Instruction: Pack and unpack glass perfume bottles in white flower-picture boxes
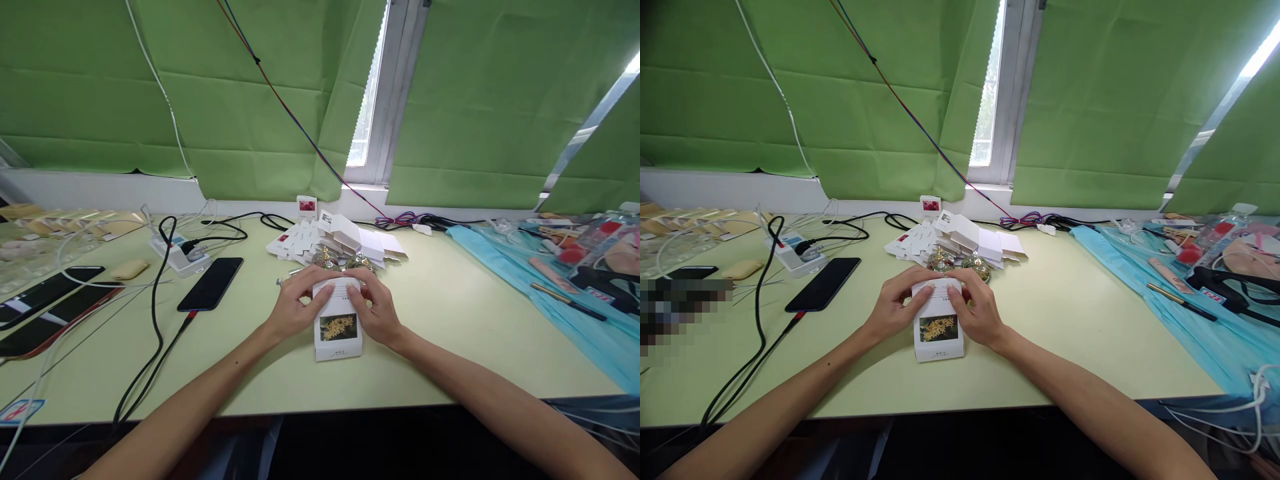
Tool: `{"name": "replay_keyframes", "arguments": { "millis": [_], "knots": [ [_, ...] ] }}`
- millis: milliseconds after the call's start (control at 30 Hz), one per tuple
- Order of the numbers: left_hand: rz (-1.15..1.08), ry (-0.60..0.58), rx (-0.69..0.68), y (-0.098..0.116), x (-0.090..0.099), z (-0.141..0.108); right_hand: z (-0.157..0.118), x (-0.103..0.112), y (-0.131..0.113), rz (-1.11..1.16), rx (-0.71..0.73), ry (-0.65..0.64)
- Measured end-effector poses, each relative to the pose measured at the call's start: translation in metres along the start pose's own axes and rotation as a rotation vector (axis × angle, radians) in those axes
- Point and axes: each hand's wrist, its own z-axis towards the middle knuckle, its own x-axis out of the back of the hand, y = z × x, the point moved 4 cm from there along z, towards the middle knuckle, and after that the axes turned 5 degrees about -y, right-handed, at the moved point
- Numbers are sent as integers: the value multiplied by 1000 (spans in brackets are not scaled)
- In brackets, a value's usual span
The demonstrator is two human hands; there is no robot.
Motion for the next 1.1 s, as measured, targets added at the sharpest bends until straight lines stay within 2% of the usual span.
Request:
{"name": "replay_keyframes", "arguments": {
  "millis": [733, 1100],
  "knots": [
    [-17, 13, -78, 2, 1, -1, 0, 0, -2, 21, 19, -3],
    [-29, 24, -48, 2, 2, -2, -1, 0, -1, 6, 36, 4]
  ]
}}
